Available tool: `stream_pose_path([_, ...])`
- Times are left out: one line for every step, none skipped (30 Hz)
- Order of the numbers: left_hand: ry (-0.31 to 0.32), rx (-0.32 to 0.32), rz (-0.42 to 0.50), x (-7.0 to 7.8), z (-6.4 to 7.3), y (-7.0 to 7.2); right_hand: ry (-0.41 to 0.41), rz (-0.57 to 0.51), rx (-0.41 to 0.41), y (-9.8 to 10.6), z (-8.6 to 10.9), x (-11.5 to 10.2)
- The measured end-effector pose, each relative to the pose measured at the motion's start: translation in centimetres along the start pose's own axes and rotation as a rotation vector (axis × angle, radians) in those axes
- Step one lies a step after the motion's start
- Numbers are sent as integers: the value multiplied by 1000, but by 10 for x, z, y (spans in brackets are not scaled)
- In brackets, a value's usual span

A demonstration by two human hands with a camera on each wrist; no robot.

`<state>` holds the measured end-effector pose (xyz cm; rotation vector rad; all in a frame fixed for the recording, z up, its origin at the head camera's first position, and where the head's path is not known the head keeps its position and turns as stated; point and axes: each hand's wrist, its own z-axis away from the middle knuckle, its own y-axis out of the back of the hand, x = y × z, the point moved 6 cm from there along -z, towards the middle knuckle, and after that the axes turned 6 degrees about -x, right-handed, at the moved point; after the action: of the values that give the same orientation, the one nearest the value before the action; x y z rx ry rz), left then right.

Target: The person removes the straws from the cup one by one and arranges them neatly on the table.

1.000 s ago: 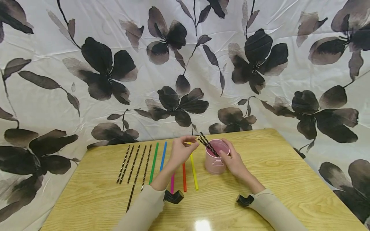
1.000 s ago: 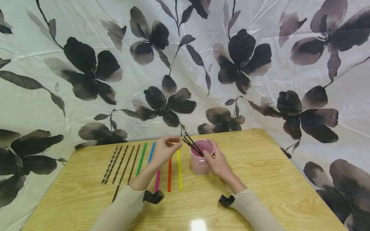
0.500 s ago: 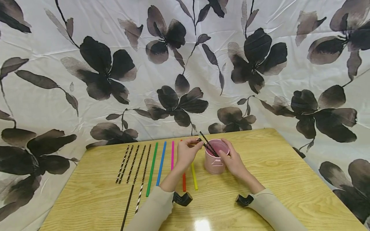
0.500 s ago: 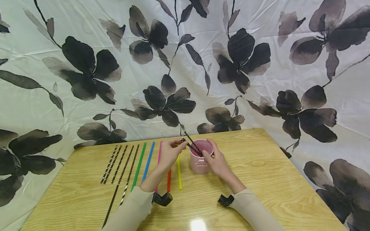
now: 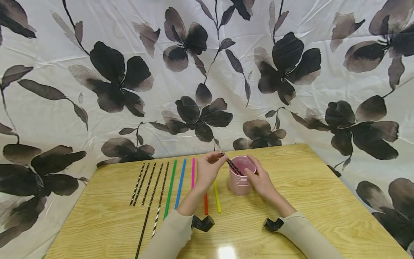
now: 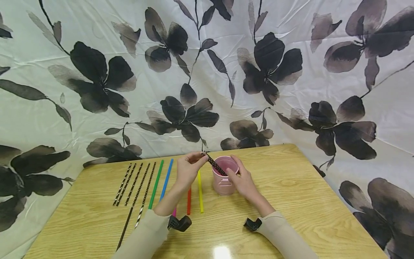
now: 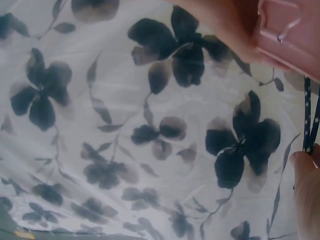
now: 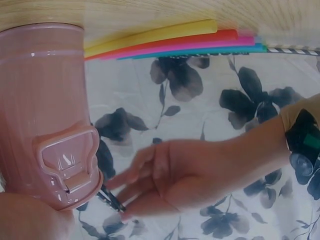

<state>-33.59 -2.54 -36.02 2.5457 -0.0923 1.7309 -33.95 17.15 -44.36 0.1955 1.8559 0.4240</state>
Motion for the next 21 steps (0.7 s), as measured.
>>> stream_pose_path([-12,0,2,3,0,1,1,-5,0,0,0,0])
stream_pose_path([-28,0,1,7,-1,2,-3,-10,3,0,0,0])
stream_pose_path([-42,3,2,11,-1,4,-4,-11,4,0,0,0])
stream_pose_path([-55,4,-7,15,-1,6,-5,-10,4,0,0,0])
stream_pose_path([-67,3,-12,19,-1,7,-6,-8,4,-1,0,0])
stream_pose_path([-79,3,-11,22,-2,9,-9,-5,3,-1,0,-1])
stream_pose_path([-92,2,-10,26,-2,11,-10,0,2,-1,0,-1])
stream_pose_path([-102,2,-11,29,-2,13,-12,5,0,-1,1,-1])
stream_pose_path([-105,3,-15,32,-1,15,-13,12,-1,-1,1,-1])
stream_pose_path([-111,-2,-14,36,-1,17,-14,15,-2,-1,1,-1])
stream_pose_path([-116,-6,1,39,-1,19,-12,18,-3,0,1,-1])
stream_pose_path([-119,-6,12,42,-1,22,-12,20,-3,0,1,-1])
stream_pose_path([-130,-10,24,44,-1,24,-9,23,-3,0,1,-1])
stream_pose_path([-137,-10,37,48,-1,26,-8,25,-3,0,1,-1])
stream_pose_path([-145,-13,55,52,0,28,-7,27,-2,0,0,0])
stream_pose_path([-156,-20,84,53,-1,31,-6,28,-1,-1,0,0])
stream_pose_path([-167,-25,107,55,-1,34,-2,33,-2,-1,0,0])
stream_pose_path([-177,-25,116,57,-1,37,0,34,-2,-1,0,1])
stream_pose_path([-187,-26,124,59,0,41,5,36,-2,-1,0,1])
stream_pose_path([-191,-27,132,63,0,45,8,37,0,-2,0,1])
stream_pose_path([-201,-26,145,65,1,49,11,36,3,-2,0,1])
